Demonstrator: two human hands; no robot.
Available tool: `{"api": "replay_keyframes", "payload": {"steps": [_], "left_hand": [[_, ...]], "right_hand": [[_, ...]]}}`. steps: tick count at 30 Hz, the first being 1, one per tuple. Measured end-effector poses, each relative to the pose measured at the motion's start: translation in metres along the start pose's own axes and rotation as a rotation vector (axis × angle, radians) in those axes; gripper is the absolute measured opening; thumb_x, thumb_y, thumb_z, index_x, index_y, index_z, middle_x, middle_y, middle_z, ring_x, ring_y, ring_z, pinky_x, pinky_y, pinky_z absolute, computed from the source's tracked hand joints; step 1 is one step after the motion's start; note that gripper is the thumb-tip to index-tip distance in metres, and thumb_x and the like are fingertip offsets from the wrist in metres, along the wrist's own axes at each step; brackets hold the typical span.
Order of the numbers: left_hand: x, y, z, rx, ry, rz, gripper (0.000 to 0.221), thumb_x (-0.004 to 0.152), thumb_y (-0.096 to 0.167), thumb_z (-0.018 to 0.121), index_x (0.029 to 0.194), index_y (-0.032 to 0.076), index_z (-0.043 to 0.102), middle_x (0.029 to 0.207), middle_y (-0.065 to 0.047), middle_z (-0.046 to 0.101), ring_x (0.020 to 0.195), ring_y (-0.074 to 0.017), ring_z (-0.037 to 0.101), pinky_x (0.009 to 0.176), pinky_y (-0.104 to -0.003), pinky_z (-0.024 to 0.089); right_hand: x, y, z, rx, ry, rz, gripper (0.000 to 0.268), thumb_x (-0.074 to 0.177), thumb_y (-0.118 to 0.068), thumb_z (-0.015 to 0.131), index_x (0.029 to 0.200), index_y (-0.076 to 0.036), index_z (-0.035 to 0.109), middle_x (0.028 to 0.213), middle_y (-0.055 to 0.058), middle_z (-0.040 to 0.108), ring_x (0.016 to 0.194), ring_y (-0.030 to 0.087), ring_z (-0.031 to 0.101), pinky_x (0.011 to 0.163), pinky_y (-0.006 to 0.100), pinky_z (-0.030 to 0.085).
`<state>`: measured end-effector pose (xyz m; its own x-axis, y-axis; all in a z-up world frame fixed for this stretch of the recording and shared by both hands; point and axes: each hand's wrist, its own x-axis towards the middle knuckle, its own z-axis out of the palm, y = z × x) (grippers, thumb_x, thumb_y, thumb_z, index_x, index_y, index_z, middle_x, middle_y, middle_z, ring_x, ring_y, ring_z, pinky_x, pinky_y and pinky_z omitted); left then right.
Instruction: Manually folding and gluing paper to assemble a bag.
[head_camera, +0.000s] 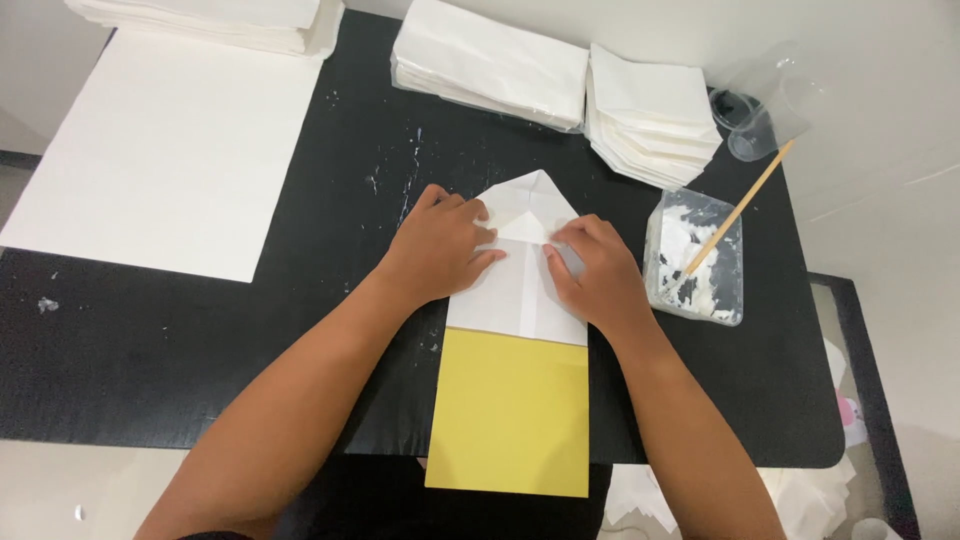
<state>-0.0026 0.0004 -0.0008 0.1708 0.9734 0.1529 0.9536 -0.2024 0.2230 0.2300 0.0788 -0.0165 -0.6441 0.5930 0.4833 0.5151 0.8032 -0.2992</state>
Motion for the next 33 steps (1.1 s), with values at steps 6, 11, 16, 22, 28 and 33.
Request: {"api": "replay_keyframes", "payload": {"steps": [6, 11, 16, 22, 28, 33], "left_hand": [[0.005, 0.003, 0.008, 0.02, 0.025, -0.014, 0.029, 0.096, 0.039, 0.061, 0.103, 0.019, 0.08, 0.109, -0.006, 0.073, 0.098, -0.0205, 0.069, 0.105, -0.041, 0.038], [0.005, 0.004, 0.008, 0.021, 0.031, -0.028, 0.029, 0.094, 0.037, 0.062, 0.11, 0.017, 0.078, 0.109, -0.006, 0.072, 0.1, -0.0216, 0.068, 0.107, -0.043, 0.036], [0.002, 0.011, 0.008, 0.1, 0.006, -0.034, 0.047, 0.098, 0.05, 0.055, 0.125, 0.013, 0.065, 0.111, -0.008, 0.066, 0.109, -0.023, 0.063, 0.104, -0.044, 0.036], [0.007, 0.009, 0.013, 0.1, 0.058, 0.017, 0.064, 0.098, 0.071, 0.041, 0.142, 0.028, 0.06, 0.116, -0.005, 0.052, 0.109, -0.0257, 0.05, 0.103, -0.047, 0.033], [0.002, 0.002, 0.013, 0.087, 0.005, 0.016, 0.051, 0.095, 0.061, 0.053, 0.129, 0.026, 0.07, 0.113, -0.005, 0.057, 0.106, -0.0246, 0.056, 0.104, -0.046, 0.034], [0.001, -0.002, 0.011, 0.021, 0.002, -0.007, 0.033, 0.096, 0.045, 0.062, 0.113, 0.022, 0.078, 0.121, -0.005, 0.067, 0.11, -0.0239, 0.065, 0.104, -0.047, 0.037]], "right_hand": [[0.011, -0.019, -0.004, -0.065, -0.295, 0.118, 0.044, 0.103, -0.04, 0.051, 0.139, -0.021, 0.067, 0.132, 0.013, 0.058, 0.127, 0.033, 0.047, 0.105, 0.05, 0.033], [0.008, -0.012, -0.007, -0.082, -0.26, 0.146, 0.045, 0.104, -0.041, 0.051, 0.138, -0.018, 0.067, 0.131, 0.013, 0.057, 0.126, 0.033, 0.048, 0.102, 0.048, 0.035], [0.0, 0.004, -0.001, -0.059, -0.25, 0.087, 0.038, 0.103, -0.039, 0.055, 0.133, -0.022, 0.071, 0.124, 0.007, 0.059, 0.121, 0.029, 0.051, 0.098, 0.044, 0.037], [-0.001, 0.004, 0.003, -0.064, -0.068, 0.089, 0.015, 0.095, -0.02, 0.072, 0.091, -0.009, 0.081, 0.095, 0.007, 0.067, 0.095, 0.025, 0.066, 0.078, 0.032, 0.049], [0.004, -0.001, -0.001, -0.008, -0.084, -0.066, 0.033, 0.093, -0.025, 0.067, 0.123, -0.017, 0.076, 0.103, 0.004, 0.062, 0.102, 0.026, 0.061, 0.082, 0.036, 0.046], [0.004, 0.009, 0.008, -0.108, -0.176, 0.046, 0.031, 0.097, -0.032, 0.061, 0.122, -0.023, 0.077, 0.112, 0.004, 0.064, 0.116, 0.026, 0.054, 0.096, 0.044, 0.035]]}}
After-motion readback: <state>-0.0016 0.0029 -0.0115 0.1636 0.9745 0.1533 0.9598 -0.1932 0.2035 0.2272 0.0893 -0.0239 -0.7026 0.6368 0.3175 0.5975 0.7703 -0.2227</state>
